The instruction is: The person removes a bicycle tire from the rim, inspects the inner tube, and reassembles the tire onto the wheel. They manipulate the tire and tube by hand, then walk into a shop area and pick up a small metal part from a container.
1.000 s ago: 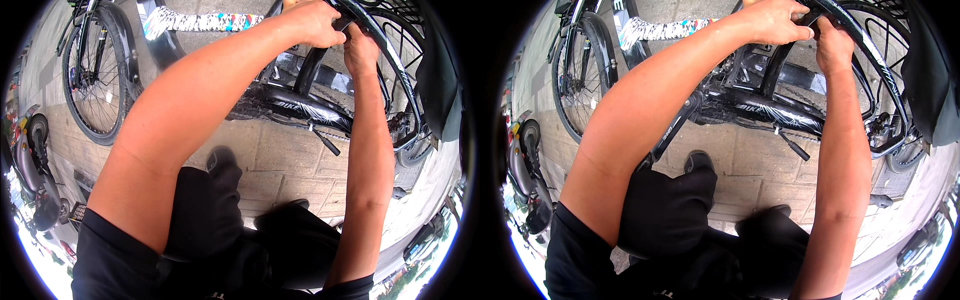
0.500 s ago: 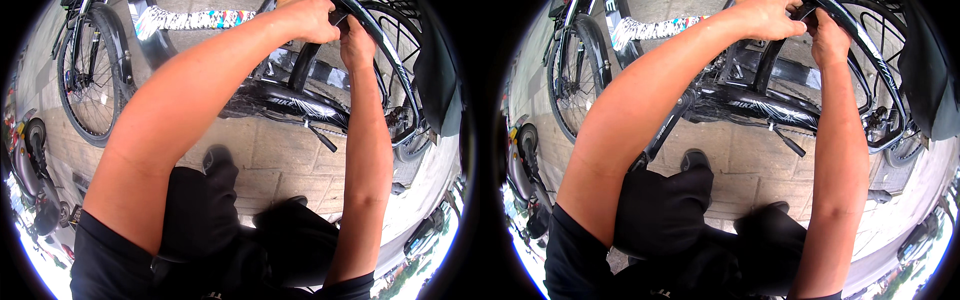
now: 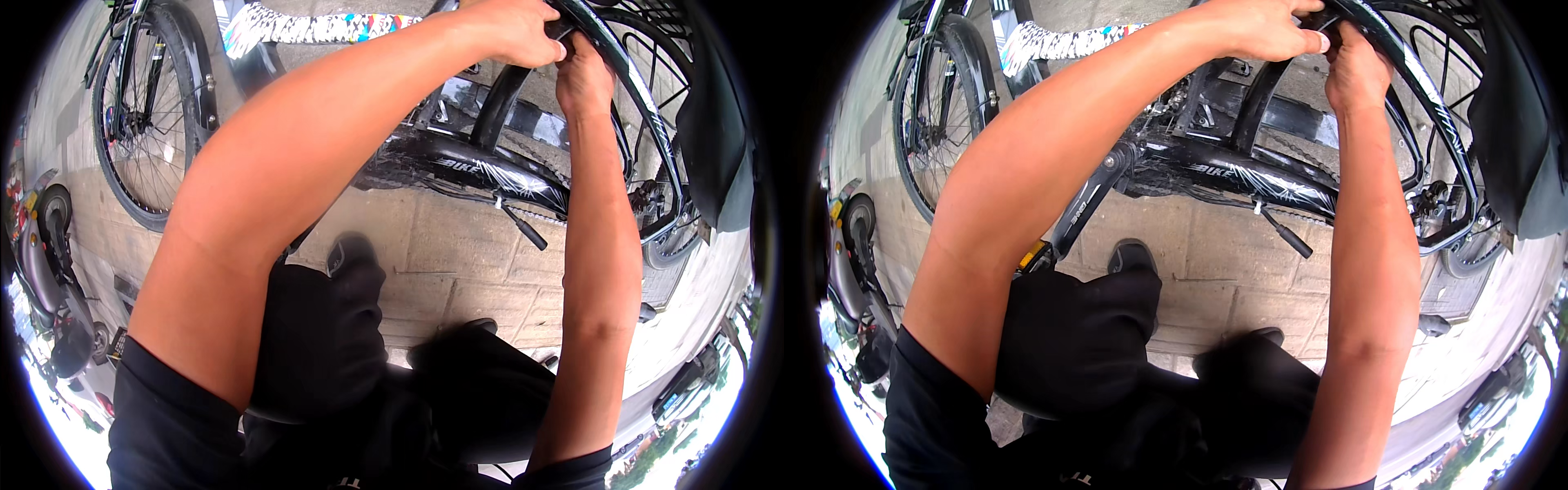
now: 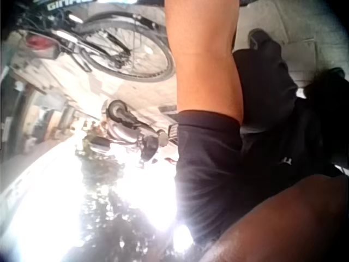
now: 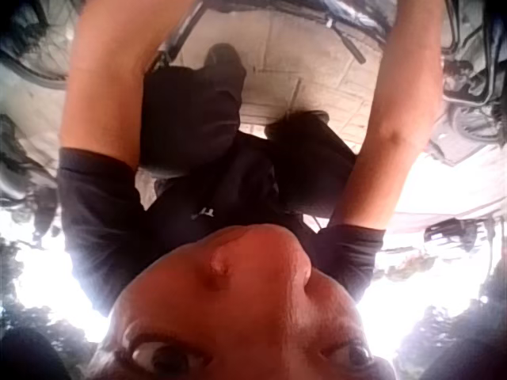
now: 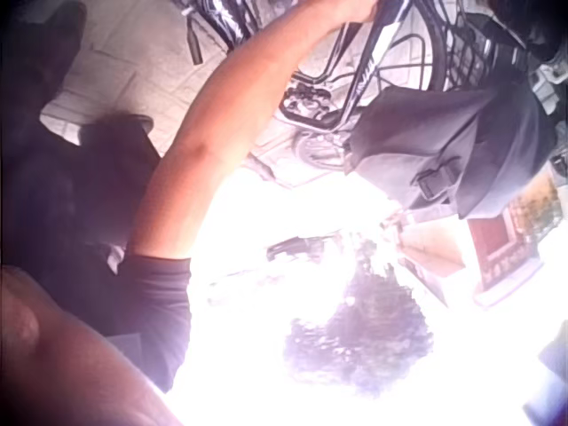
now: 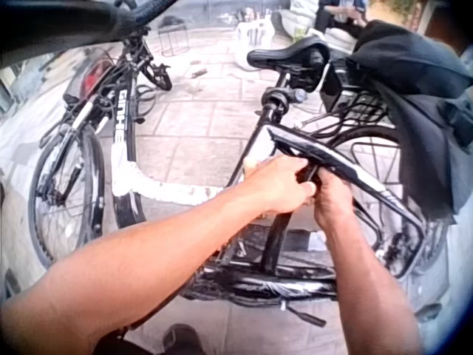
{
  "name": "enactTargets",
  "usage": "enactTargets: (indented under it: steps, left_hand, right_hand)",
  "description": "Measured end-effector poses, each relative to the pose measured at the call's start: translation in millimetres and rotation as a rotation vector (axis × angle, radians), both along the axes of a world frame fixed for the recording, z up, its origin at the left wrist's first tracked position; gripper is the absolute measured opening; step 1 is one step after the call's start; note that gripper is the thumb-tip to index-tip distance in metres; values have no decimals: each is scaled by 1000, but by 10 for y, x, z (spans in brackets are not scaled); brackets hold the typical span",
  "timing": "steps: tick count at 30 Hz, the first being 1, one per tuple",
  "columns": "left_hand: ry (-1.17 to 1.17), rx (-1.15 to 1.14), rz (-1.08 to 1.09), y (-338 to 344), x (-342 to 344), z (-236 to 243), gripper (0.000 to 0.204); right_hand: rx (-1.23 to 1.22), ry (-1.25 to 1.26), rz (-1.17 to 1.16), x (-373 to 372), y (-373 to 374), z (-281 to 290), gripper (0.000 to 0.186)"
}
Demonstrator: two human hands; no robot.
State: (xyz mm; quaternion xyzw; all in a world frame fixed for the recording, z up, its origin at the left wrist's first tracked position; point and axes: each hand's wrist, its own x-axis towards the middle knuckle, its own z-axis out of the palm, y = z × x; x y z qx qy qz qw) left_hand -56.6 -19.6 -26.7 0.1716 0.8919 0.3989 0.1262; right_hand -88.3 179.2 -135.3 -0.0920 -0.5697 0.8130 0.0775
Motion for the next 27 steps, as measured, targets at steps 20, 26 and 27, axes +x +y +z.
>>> enactTargets:
  steps: [20, 26, 27]
  left_hand:
    - [8, 37, -70, -9, -61, -139, 35]
    - [50, 72, -83, -19, -91, -188, 32]
    - [64, 76, -95, -7, -106, -207, 31]
  right_hand:
    - [114, -76, 18, -36, 72, 18, 24]
    - [122, -89, 72, -102, 172, -53, 29]
    - [127, -82, 84, -112, 209, -58, 29]
